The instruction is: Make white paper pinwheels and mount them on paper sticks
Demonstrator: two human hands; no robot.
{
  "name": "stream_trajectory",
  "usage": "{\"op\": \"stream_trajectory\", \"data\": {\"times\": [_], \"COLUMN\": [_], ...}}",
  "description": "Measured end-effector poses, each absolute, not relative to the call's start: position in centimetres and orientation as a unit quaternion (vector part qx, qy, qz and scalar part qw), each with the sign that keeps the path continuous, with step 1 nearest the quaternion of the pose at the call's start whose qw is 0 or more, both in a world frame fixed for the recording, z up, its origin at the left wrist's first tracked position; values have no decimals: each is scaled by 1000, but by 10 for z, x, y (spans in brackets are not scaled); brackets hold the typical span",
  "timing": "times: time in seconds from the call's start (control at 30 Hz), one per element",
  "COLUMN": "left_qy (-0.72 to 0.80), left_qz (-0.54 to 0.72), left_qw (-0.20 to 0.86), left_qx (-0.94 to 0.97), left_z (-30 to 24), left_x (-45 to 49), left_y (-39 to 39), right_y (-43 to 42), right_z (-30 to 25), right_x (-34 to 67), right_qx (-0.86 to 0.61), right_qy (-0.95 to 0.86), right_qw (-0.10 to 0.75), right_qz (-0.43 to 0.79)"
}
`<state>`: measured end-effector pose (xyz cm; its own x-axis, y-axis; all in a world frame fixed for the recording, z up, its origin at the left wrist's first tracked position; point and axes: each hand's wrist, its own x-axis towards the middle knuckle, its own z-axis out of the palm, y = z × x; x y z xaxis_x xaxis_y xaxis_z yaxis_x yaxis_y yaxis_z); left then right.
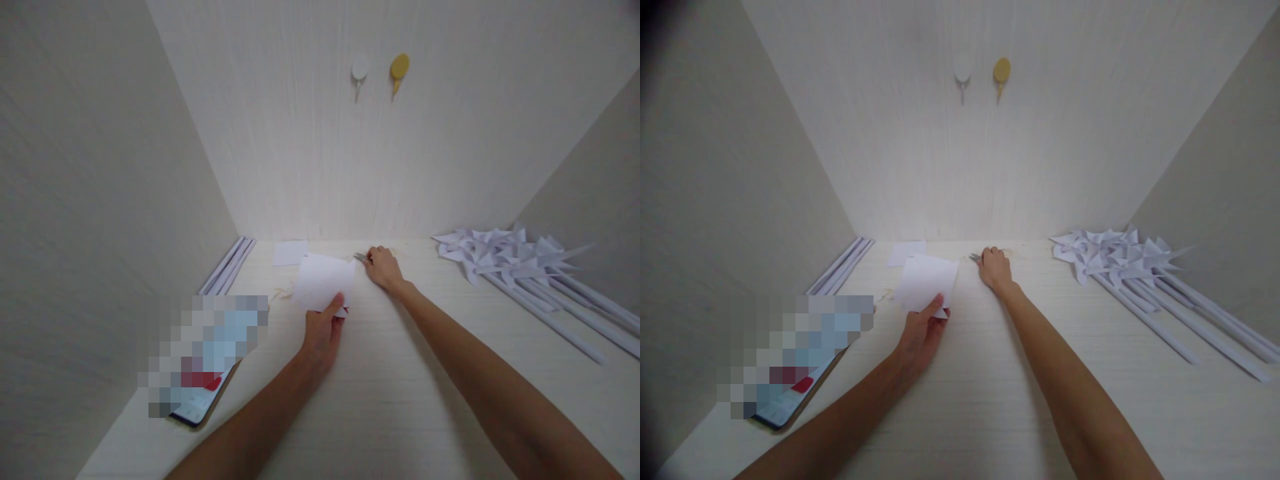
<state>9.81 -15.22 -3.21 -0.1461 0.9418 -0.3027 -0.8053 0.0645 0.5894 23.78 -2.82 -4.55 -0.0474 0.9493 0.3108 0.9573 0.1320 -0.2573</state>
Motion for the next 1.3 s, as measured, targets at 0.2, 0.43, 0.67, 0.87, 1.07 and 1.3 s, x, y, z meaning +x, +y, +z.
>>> {"op": "stream_trajectory", "data": {"times": [0.2, 0.43, 0.67, 0.87, 1.07, 1.3], "left_qy": [349, 288, 174, 156, 168, 152], "left_qz": [671, 584, 356, 239, 189, 282], "left_qw": [643, 736, 848, 857, 859, 863], "left_qx": [120, 183, 352, 428, 446, 391], "left_z": [-34, -29, -27, -30, -34, -34], "left_x": [98, 96, 88, 77, 66, 73], "left_y": [-151, -159, -172, -174, -172, -170], "right_y": [-32, -35, -38, -55, -59, -64], "right_z": [-47, -45, -41, -36, -40, -40], "right_x": [237, 238, 210, 135, 107, 114], "right_qx": [-666, -657, -570, -463, -478, -485], "right_qy": [-724, -733, -776, -831, -794, -739], "right_qw": [179, 179, 268, 279, 295, 342], "right_qz": [-15, -9, 30, 132, 231, 320]}}
